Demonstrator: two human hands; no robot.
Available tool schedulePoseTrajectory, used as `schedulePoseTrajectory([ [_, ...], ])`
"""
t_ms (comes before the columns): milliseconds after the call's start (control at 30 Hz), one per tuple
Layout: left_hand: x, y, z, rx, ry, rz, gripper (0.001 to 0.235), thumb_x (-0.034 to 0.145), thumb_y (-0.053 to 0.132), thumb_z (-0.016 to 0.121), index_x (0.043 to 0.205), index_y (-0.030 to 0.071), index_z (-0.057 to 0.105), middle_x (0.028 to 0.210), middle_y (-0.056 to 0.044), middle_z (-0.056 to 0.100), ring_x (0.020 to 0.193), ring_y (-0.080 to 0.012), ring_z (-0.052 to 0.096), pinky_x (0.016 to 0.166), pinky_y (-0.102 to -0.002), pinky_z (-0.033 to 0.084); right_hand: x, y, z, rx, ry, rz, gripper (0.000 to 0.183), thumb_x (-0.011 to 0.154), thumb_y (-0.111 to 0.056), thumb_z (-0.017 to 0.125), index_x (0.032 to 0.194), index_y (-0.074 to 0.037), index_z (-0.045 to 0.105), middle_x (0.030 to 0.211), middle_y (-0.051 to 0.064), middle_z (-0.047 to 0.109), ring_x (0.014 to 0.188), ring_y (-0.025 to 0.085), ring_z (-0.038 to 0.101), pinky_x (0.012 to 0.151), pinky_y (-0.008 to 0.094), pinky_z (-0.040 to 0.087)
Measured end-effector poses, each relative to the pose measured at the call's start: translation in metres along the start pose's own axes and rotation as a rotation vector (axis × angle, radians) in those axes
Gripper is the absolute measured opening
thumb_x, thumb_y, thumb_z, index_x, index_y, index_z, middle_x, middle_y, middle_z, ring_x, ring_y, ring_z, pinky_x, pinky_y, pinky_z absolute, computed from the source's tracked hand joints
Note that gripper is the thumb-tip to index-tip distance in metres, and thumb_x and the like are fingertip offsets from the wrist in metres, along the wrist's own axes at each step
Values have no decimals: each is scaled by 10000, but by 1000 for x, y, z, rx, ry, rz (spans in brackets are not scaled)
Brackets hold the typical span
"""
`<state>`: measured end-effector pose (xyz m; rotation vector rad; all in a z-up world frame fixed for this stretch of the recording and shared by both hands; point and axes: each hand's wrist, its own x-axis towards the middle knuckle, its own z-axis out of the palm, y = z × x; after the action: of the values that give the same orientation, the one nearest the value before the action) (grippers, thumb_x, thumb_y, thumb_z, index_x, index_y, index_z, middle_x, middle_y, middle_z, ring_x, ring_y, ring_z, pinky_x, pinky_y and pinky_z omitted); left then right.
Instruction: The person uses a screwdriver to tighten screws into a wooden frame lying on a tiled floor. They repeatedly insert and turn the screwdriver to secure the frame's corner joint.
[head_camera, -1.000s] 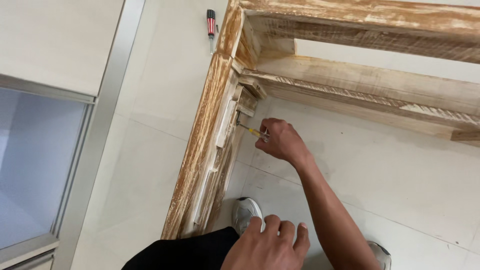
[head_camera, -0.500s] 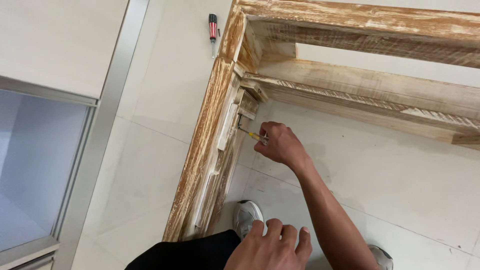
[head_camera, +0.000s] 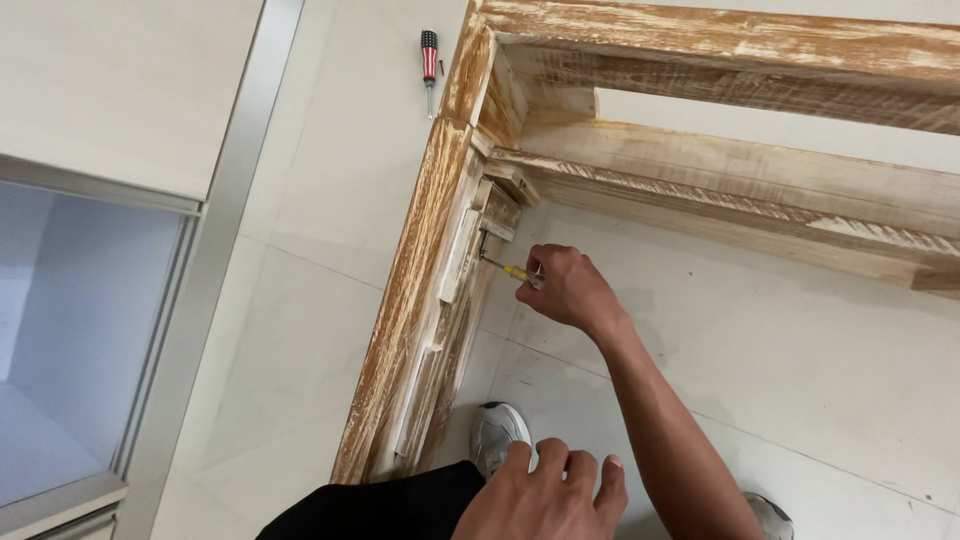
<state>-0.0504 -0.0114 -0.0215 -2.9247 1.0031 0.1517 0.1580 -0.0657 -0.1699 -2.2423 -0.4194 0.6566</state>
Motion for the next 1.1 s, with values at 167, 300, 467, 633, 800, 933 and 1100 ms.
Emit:
schedulePoseTrajectory([
  [167, 1, 1, -3, -7, -24, -3, 300, 947, 136, 679, 1246, 113, 660, 744, -131, 607, 614, -314, 545, 528, -461, 462, 4, 1, 19, -122, 241, -269, 317, 864, -185, 678, 1163, -86, 639, 1076, 87, 650, 699, 386, 670, 536, 521, 509],
  [300, 2, 1, -5, -17, -47, -12, 311, 934, 129, 664, 1244, 109, 666, 732, -127, 590, 608, -313, 532, 528, -455, 449, 9, 1, 23, -186, 278, -335, 283, 842, -146, 694, 1114, -95, 633, 1020, 85, 640, 740, 372, 654, 502, 509, 513],
  [467, 1, 0, -4, 13, -12, -7, 313, 916, 129, 695, 1227, 118, 663, 722, -116, 587, 603, -303, 529, 508, -433, 433, 10, 13, 17, -241, 189, -242, 211, 817, -107, 651, 1026, -97, 618, 916, 86, 668, 719, 330, 635, 509, 467, 487],
  [633, 1, 0, -2, -3, 28, -18, 277, 935, 136, 695, 1212, 119, 675, 777, -130, 624, 636, -340, 569, 511, -453, 446, 21, 41, 31, -317, 178, -166, 296, 790, -142, 690, 1085, -132, 667, 933, 51, 718, 794, 313, 664, 565, 454, 512],
  [800, -1, 0, 0, 3, 47, -13, 332, 901, 116, 687, 1233, 120, 667, 733, -121, 577, 606, -314, 522, 495, -440, 421, 31, 65, 47, -341, 113, -88, 297, 798, -177, 678, 1092, -146, 647, 916, 45, 724, 794, 310, 665, 584, 442, 497],
  [933, -1, -3, -4, -1, 18, -1, 312, 920, 115, 691, 1230, 113, 651, 703, -105, 552, 580, -283, 492, 484, -426, 420, 40, 75, 56, -313, 31, -23, 342, 816, -233, 710, 1145, -173, 641, 999, 39, 733, 865, 297, 676, 613, 444, 510],
  [1100, -2, -7, -7, 18, 70, -18, 298, 923, 171, 707, 1217, 149, 670, 748, -81, 555, 607, -271, 509, 522, -418, 433, 47, 85, 74, -244, 66, -40, 270, 841, -202, 681, 1099, -166, 609, 926, 43, 719, 772, 288, 661, 560, 440, 491],
])
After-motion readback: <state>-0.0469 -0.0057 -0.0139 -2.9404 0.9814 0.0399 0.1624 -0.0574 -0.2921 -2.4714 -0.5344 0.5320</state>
